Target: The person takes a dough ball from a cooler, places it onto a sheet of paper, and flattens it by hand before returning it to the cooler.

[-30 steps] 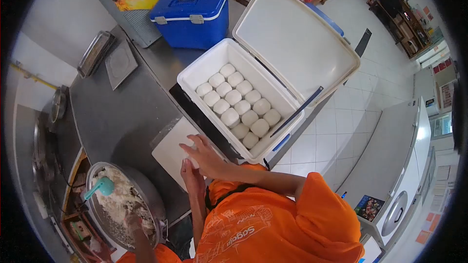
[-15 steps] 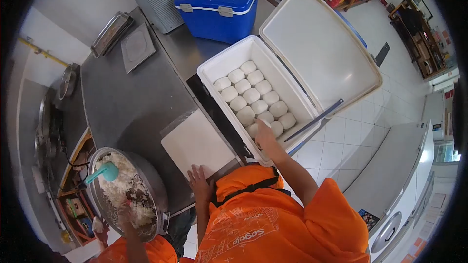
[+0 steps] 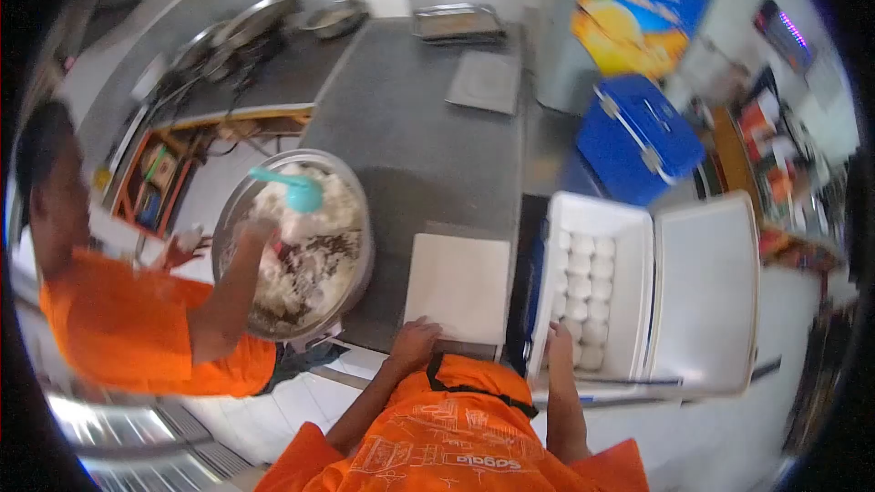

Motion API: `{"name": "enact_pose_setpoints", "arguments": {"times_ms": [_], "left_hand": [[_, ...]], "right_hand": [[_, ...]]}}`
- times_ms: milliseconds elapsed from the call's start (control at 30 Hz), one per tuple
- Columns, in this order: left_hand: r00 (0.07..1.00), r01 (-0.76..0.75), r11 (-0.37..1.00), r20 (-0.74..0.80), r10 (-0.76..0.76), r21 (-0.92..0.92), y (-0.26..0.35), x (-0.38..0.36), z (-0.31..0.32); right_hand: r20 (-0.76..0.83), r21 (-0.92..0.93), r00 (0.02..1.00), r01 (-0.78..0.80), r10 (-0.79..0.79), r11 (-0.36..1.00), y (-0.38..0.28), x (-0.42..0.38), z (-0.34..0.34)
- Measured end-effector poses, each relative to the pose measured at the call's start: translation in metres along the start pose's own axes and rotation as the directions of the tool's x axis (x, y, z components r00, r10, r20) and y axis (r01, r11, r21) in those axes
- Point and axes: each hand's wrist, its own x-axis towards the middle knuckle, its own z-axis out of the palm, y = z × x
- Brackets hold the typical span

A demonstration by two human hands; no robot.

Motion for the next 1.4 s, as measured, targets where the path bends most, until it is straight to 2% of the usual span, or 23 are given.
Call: {"name": "enact_pose_setpoints", "arguments": {"times_ms": [33, 67, 100, 133, 167, 233, 267, 333, 367, 433, 500, 567, 633, 667, 733, 867, 967, 1033, 1067, 1133, 1200, 1300, 1400], "left_hand": [[0.999, -0.022, 1.000, 0.041, 0.022, -0.001, 0.001, 0.000, -0.004], [1.000, 0.017, 1.000, -0.015, -0.017, -0.002, 0.002, -0.001, -0.005], [1.000, -0.016, 0.999, 0.009, 0.015, 0.040, 0.003, -0.002, -0.006], [0.998, -0.048, 0.996, 0.037, 0.045, 0.081, 0.004, -0.002, -0.005], [1.000, -0.009, 0.997, -0.010, 0.010, 0.079, 0.003, -0.003, -0.003], [0.999, -0.023, 1.000, 0.029, 0.023, 0.016, -0.002, -0.003, 0.002], [1.000, 0.005, 1.000, -0.006, -0.005, 0.015, -0.006, -0.004, 0.005], [1.000, 0.004, 0.997, -0.008, -0.004, 0.074, -0.012, -0.007, 0.013], [0.998, 0.052, 0.996, -0.041, -0.049, 0.075, -0.017, -0.008, 0.021], [0.997, -0.049, 0.987, 0.058, 0.041, 0.153, -0.029, -0.005, 0.031], [0.999, -0.034, 0.992, 0.029, 0.031, 0.120, -0.027, -0.008, 0.026], [0.999, -0.044, 0.996, 0.014, 0.043, 0.082, -0.029, -0.010, 0.034], [0.985, 0.004, 1.000, -0.171, -0.003, 0.005, -0.042, -0.011, 0.061], [0.984, 0.011, 1.000, -0.176, -0.010, 0.008, -0.035, -0.012, 0.049], [0.996, 0.086, 0.996, 0.039, -0.085, -0.015, -0.025, -0.010, 0.028], [0.997, 0.080, 0.996, 0.002, -0.080, -0.029, -0.032, -0.012, 0.040], [0.996, 0.036, 0.994, -0.082, -0.044, -0.103, -0.036, -0.009, 0.046], [0.995, 0.076, 0.991, -0.055, -0.082, -0.109, -0.029, -0.012, 0.037], [0.998, 0.043, 0.994, -0.035, -0.047, -0.095, -0.028, -0.013, 0.030], [0.998, 0.052, 0.994, -0.032, -0.055, -0.099, -0.028, -0.013, 0.028], [0.998, 0.061, 0.993, -0.027, -0.064, -0.105, -0.035, -0.010, 0.042], [0.995, -0.019, 0.995, -0.095, 0.009, -0.098, -0.048, -0.008, 0.057], [0.996, 0.045, 0.989, -0.076, -0.056, -0.140, -0.037, -0.012, 0.044]], "right_hand": [[0.038, -0.209, 0.982, -0.174, 0.186, 0.962, -0.019, 0.007, -0.011], [0.129, 0.013, 0.929, -0.351, 0.346, 0.936, 0.017, 0.040, -0.038], [0.028, -0.160, 0.976, -0.211, 0.218, 0.964, 0.004, 0.063, -0.059], [-0.073, -0.354, 0.994, -0.104, 0.084, 0.929, -0.010, 0.085, -0.080], [-0.102, -0.837, 0.880, 0.177, -0.465, 0.518, -0.068, 0.081, -0.109], [-0.287, -0.921, 0.626, 0.028, -0.725, 0.389, -0.141, 0.155, -0.194], [-0.358, -0.897, 0.620, -0.021, -0.698, 0.441, -0.192, 0.164, -0.232], [-0.387, -0.857, 0.693, -0.028, -0.608, 0.514, -0.288, 0.145, -0.276], [-0.329, -0.864, 0.747, 0.009, -0.577, 0.504, -0.329, 0.133, -0.279], [-0.154, -0.880, 0.856, 0.109, -0.494, 0.462, -0.397, 0.095, -0.266], [0.054, -0.890, 0.919, 0.221, -0.391, 0.398, -0.440, 0.060, -0.232], [0.241, -0.882, 0.931, 0.328, -0.274, 0.338, -0.458, 0.031, -0.194], [0.391, -0.857, 0.905, 0.424, -0.167, 0.292, -0.460, 0.014, -0.154], [0.449, -0.842, 0.886, 0.463, -0.116, 0.276, -0.460, 0.007, -0.135], [0.524, -0.813, 0.849, 0.523, -0.069, 0.257, -0.463, -0.002, -0.114], [0.536, -0.809, 0.839, 0.543, -0.096, 0.225, -0.508, -0.013, -0.120], [0.469, -0.846, 0.856, 0.506, -0.219, 0.168, -0.563, -0.015, -0.150], [0.426, -0.863, 0.854, 0.483, -0.301, 0.149, -0.590, -0.017, -0.165], [0.407, -0.869, 0.849, 0.473, -0.336, 0.145, -0.600, -0.018, -0.168], [0.422, -0.856, 0.837, 0.494, -0.348, 0.151, -0.601, -0.012, -0.159], [0.504, -0.813, 0.820, 0.557, -0.272, 0.169, -0.573, 0.000, -0.134], [0.642, -0.753, 0.766, 0.618, 0.046, 0.226, -0.515, 0.022, -0.082], [0.722, -0.673, 0.690, 0.680, 0.057, 0.291, -0.524, 0.022, -0.076]]}}
